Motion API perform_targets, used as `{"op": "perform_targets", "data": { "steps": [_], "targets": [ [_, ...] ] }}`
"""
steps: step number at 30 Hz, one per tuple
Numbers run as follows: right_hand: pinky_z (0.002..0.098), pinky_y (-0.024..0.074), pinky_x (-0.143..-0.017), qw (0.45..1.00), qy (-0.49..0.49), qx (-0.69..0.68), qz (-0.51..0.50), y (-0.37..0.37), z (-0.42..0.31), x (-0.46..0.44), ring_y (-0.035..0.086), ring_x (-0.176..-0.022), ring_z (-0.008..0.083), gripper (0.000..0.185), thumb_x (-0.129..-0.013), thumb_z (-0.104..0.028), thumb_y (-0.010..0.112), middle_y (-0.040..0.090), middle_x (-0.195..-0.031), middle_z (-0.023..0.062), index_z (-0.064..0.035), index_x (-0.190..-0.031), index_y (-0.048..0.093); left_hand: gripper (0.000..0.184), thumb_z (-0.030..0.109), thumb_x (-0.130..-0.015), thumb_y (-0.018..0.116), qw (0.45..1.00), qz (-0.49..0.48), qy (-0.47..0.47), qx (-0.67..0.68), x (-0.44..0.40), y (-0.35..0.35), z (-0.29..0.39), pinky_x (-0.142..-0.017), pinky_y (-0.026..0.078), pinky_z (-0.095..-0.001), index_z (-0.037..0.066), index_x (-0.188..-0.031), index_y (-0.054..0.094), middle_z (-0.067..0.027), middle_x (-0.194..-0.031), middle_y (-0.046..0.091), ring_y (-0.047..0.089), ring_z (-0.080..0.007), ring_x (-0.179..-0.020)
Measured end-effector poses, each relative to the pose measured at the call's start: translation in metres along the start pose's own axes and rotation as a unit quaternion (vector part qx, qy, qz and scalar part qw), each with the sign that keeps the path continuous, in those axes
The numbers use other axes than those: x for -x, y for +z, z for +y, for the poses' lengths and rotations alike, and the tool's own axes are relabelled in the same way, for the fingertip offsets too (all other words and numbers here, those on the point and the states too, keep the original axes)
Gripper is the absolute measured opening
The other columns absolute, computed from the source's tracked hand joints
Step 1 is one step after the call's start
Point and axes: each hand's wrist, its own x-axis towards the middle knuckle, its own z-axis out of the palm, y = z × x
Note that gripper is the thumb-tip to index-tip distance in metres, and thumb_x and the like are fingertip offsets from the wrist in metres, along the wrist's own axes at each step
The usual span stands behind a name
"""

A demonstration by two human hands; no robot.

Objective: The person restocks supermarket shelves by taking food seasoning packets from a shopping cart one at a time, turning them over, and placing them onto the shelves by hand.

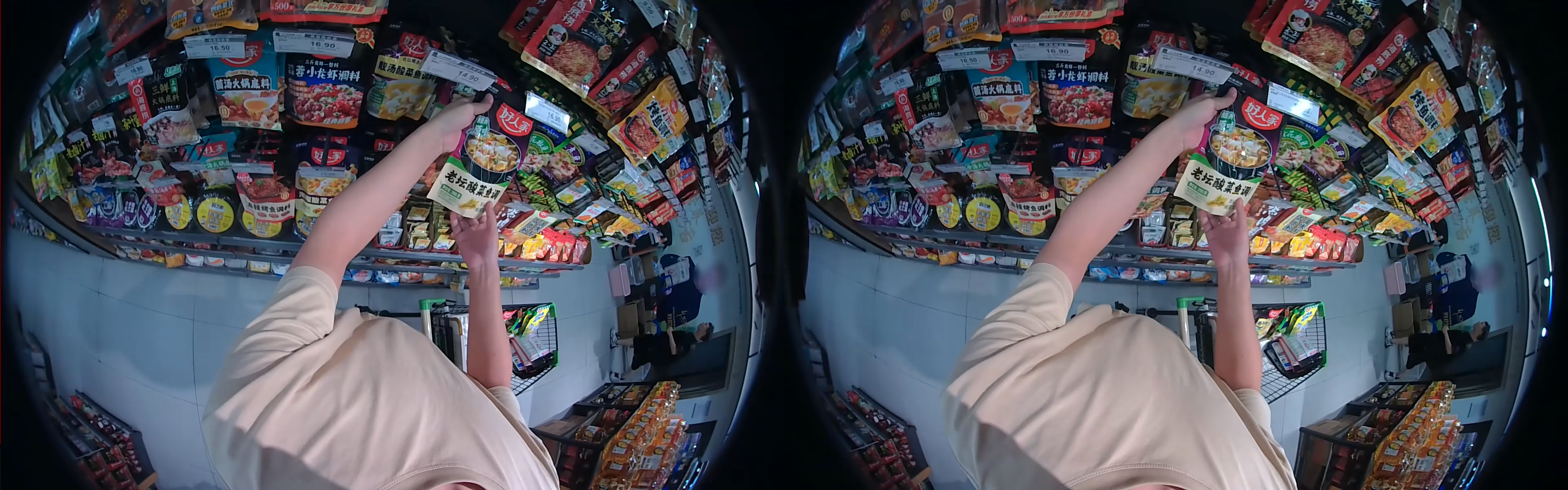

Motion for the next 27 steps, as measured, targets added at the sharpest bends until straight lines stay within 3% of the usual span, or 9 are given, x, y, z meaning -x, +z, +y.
{"op": "perform_targets", "data": {
  "steps": [4, 7, 10, 12, 13, 15, 19, 23, 27],
  "targets": [
    [0.0433, 0.0455, -0.107, 1.0, 0.006, 0.019, 0.013, -0.008, -0.004, -0.005, 0.055, -0.121, 0.0292, 0.053, -0.101, -0.041, 0.056, 0.054, -0.135, 0.0138, -0.0039, -0.136, 0.045, 0.039, 0.034, -0.098, 0.063, 0.999, 0.02, -0.003, -0.045, -0.003, 0.004, 0.005, -0.094, 0.054, -0.0363, 0.003, -0.122, 0.061, -0.0099, -0.117, 0.07, 0.069, -0.0184, -0.103],
    [0.0445, 0.0447, -0.109, 0.999, 0.023, 0.027, -0.031, -0.012, -0.009, -0.004, 0.054, -0.127, 0.0317, 0.054, -0.1, -0.035, 0.059, 0.051, -0.138, 0.0156, -0.002, -0.139, 0.041, 0.041, 0.036, -0.098, 0.064, 0.998, 0.012, 0.004, -0.067, -0.007, 0.004, 0.011, -0.093, 0.054, -0.0359, 0.004, -0.123, 0.061, -0.0094, -0.118, 0.07, 0.069, -0.0182, -0.104],
    [0.0435, 0.0387, -0.113, 0.993, -0.035, 0.103, 0.049, 0.004, -0.014, 0.005, 0.044, -0.138, 0.0353, 0.059, -0.1, -0.026, 0.06, 0.044, -0.147, 0.0197, 0.0005, -0.146, 0.035, 0.042, 0.037, -0.098, 0.064, 0.991, 0.025, 0.002, -0.128, -0.02, -0.002, 0.013, -0.092, 0.055, -0.0359, 0.003, -0.123, 0.062, -0.0094, -0.117, 0.07, 0.069, -0.0178, -0.104],
    [0.0445, 0.0285, -0.118, 0.881, -0.254, 0.39, 0.081, 0.038, -0.021, 0.009, 0.03, -0.146, 0.0391, 0.063, -0.101, -0.022, 0.058, 0.032, -0.156, 0.0237, 0.0027, -0.151, 0.028, 0.042, 0.037, -0.098, 0.063, 0.987, 0.025, -0.016, -0.157, -0.015, 0.005, 0.017, -0.09, 0.056, -0.0361, 0.003, -0.123, 0.062, -0.0097, -0.116, 0.071, 0.069, -0.0183, -0.103],
    [0.0445, 0.0285, -0.118, 0.881, -0.257, 0.388, 0.083, 0.043, -0.029, 0.002, 0.03, -0.146, 0.0391, 0.063, -0.101, -0.022, 0.058, 0.032, -0.156, 0.0237, 0.0027, -0.151, 0.028, 0.042, 0.037, -0.098, 0.063, 0.987, 0.021, -0.018, -0.158, -0.013, 0.005, 0.017, -0.09, 0.056, -0.0361, 0.003, -0.123, 0.062, -0.0097, -0.116, 0.071, 0.069, -0.0183, -0.103],
    [0.046, 0.0202, -0.12, 0.704, -0.378, 0.601, 0.015, 0.053, -0.05, -0.017, 0.019, -0.15, 0.041, 0.067, -0.103, -0.024, 0.055, 0.023, -0.161, 0.0251, 0.0022, -0.154, 0.023, 0.042, 0.036, -0.099, 0.062, 0.99, 0.005, -0.027, -0.138, -0.014, 0.006, 0.016, -0.089, 0.056, -0.0365, 0.003, -0.124, 0.061, -0.0105, -0.116, 0.071, 0.069, -0.0191, -0.103],
    [0.0501, 0.022, -0.119, 0.526, -0.469, 0.71, -0.007, 0.097, -0.075, -0.038, 0.015, -0.149, 0.0488, 0.066, -0.102, -0.027, 0.055, 0.022, -0.16, 0.0265, 0.002, -0.153, 0.025, 0.044, 0.037, -0.099, 0.063, 0.99, 0.018, -0.034, -0.138, -0.007, 0.011, 0.02, -0.088, 0.056, -0.0375, 0.003, -0.126, 0.058, -0.0113, -0.118, 0.069, 0.069, -0.0196, -0.104],
    [0.0516, 0.0249, -0.118, 0.431, -0.526, 0.733, -0.003, 0.113, -0.087, -0.059, 0.019, -0.145, 0.0519, 0.065, -0.099, -0.023, 0.058, 0.028, -0.156, 0.0284, 0.0051, -0.15, 0.028, 0.04, 0.037, -0.098, 0.064, 0.989, 0.024, -0.021, -0.142, -0.005, 0.012, 0.019, -0.086, 0.057, -0.0403, 0.007, -0.124, 0.059, -0.009, -0.115, 0.069, 0.069, -0.0204, -0.101],
    [0.0529, 0.0277, -0.117, 0.413, -0.537, 0.735, 0.025, 0.114, -0.085, -0.066, 0.026, -0.143, 0.0516, 0.066, -0.098, -0.025, 0.059, 0.035, -0.151, 0.0303, 0.0075, -0.148, 0.031, 0.038, 0.035, -0.099, 0.062, 0.992, 0.02, -0.038, -0.121, 0.001, 0.02, 0.024, -0.087, 0.057, -0.0424, 0.006, -0.124, 0.059, -0.0099, -0.115, 0.069, 0.068, -0.0221, -0.101]
  ]
}}
